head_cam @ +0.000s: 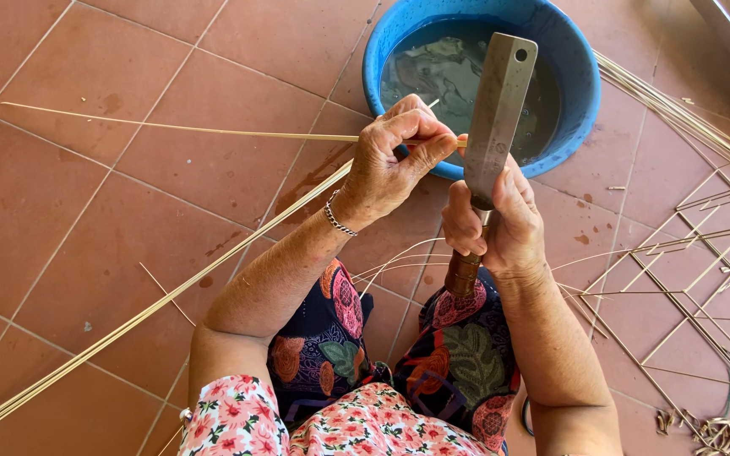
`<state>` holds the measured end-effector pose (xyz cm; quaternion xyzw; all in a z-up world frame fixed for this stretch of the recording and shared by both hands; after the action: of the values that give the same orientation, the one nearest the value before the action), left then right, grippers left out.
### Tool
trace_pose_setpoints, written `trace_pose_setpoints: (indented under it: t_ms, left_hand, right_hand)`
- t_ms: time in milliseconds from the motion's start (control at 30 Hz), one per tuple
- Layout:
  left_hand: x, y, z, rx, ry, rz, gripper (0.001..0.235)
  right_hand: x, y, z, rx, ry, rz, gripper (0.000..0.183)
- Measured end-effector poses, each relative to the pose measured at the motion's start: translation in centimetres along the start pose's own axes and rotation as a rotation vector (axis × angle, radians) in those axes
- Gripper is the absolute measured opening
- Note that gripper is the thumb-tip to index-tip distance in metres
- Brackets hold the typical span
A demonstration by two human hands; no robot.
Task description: The person sits on a tiled floor and uses a knife to split long bamboo sticks into thin strips. They repeatedly dip the sticks into a blue basin of water, then shave and split them with the knife, discarding the shavings onto the floor.
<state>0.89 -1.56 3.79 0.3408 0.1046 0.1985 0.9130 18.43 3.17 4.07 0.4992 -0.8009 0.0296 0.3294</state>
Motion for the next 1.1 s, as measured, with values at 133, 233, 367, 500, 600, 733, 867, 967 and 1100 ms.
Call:
trace_pose_setpoints:
  t_ms: [133,233,367,500,600,733,867,967,1100]
  left_hand:
    - [0.0,-0.1,-0.1,-0.001,0.006,-0.008,0.017]
    - [0.3,-0.2,-0.1,0.002,-0.007,0.0,0.015]
    - [0.4,-0.3,-0.2,-0.013,0.017,-0.01,0.014]
    - [-0.1,0.4,0.2,0.056,0.041,-0.065,0.015]
    - [-1.7,0.5,0.3,-0.04,0.16,-0.121,0.012]
    - [-1.7,0.3,0.0,-0.057,0.167,-0.099,0.01]
    - [-1.4,0.3,-0.4,-0.096,0.129,-0.114,0.008]
    - [-1.3,0.1,-0.3,-0.113,0.11,-0.117,0.009]
    - [-0.8,0.0,-0.3,-0.109,0.078,-0.125,0.01]
  right_hand:
    - [-0.2,-0.1,0.0,-0.001,-0.024,0.024,0.05]
    - [-0.4,-0.2,0.3,0.005,0.004,0.035,0.044]
    - [-0.9,0.3,0.5,0.01,0.035,0.031,0.035]
    - [-1.1,0.0,0.2,-0.002,-0.047,0.108,0.041]
    - [-1.3,0.1,-0.3,-0.007,0.106,0.118,0.056]
    - [-1.1,0.2,-0.4,0.048,0.045,0.015,0.071]
    - [-1.6,0.2,0.0,0.058,0.084,-0.031,0.072]
    - [-2.2,0.2,0.3,0.073,0.114,-0.036,0.07]
    - [-2.7,0.0,0.9,0.098,0.165,-0.066,0.062]
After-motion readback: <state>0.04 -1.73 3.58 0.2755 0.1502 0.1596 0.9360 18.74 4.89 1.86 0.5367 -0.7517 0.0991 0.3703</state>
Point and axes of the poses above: each hand's wrist, its own y-axis towards the middle knuckle, its own x-axis out of the palm, z = x × y, the point moved 2 cm from there along y, towards the middle knuckle, and after that the axes turned 3 degrees about z, right-handed, at the moved point
